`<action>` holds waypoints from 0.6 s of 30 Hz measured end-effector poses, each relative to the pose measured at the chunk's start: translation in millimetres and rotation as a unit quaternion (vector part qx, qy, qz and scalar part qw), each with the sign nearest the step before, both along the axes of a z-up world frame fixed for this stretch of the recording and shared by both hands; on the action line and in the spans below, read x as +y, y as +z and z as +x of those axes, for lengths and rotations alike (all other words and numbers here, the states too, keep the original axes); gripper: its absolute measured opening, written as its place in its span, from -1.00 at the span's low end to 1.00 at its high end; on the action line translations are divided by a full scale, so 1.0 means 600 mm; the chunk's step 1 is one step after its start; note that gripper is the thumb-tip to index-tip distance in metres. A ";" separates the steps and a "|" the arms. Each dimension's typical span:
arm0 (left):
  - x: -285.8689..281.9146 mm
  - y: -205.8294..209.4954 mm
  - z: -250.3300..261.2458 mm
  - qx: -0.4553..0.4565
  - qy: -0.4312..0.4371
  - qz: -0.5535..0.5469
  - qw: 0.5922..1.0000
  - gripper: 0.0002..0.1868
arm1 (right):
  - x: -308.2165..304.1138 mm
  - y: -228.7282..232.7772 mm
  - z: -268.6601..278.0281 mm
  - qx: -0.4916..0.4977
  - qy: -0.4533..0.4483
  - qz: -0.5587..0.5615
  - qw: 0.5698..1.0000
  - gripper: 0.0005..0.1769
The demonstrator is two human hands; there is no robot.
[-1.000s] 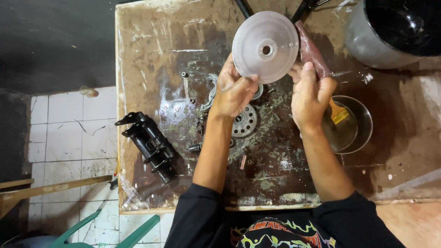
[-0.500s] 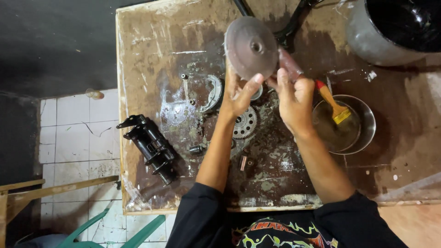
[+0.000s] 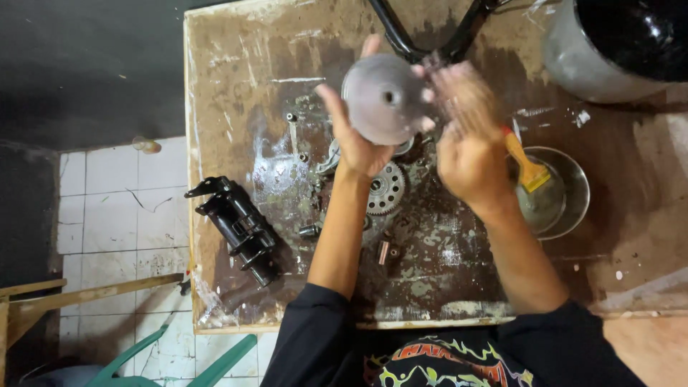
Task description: The person cleans various disassembled mechanical parts on a wooden table using a brush and a liquid from a metal bowl. They scrub a cylindrical component, a gear, and a circular disc, then wipe the disc with their hands.
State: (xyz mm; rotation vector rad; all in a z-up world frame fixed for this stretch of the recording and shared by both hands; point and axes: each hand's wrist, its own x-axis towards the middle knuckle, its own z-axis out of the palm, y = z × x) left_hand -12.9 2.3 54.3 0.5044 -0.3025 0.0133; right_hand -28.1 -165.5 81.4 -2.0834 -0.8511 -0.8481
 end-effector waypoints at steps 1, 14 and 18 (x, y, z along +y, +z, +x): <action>-0.005 -0.011 0.001 0.005 -0.003 -0.002 1.000 0.04 | 0.008 -0.015 -0.011 0.005 -0.003 -0.002 1.000 -0.59; -0.032 -0.028 0.010 -0.087 -0.166 0.012 0.982 0.02 | 0.040 -0.035 -0.023 -0.012 0.002 -0.146 0.989 -0.43; -0.016 -0.042 0.006 -0.047 -0.114 0.083 0.989 0.01 | 0.033 -0.011 -0.019 -0.025 0.023 -0.189 0.981 -0.43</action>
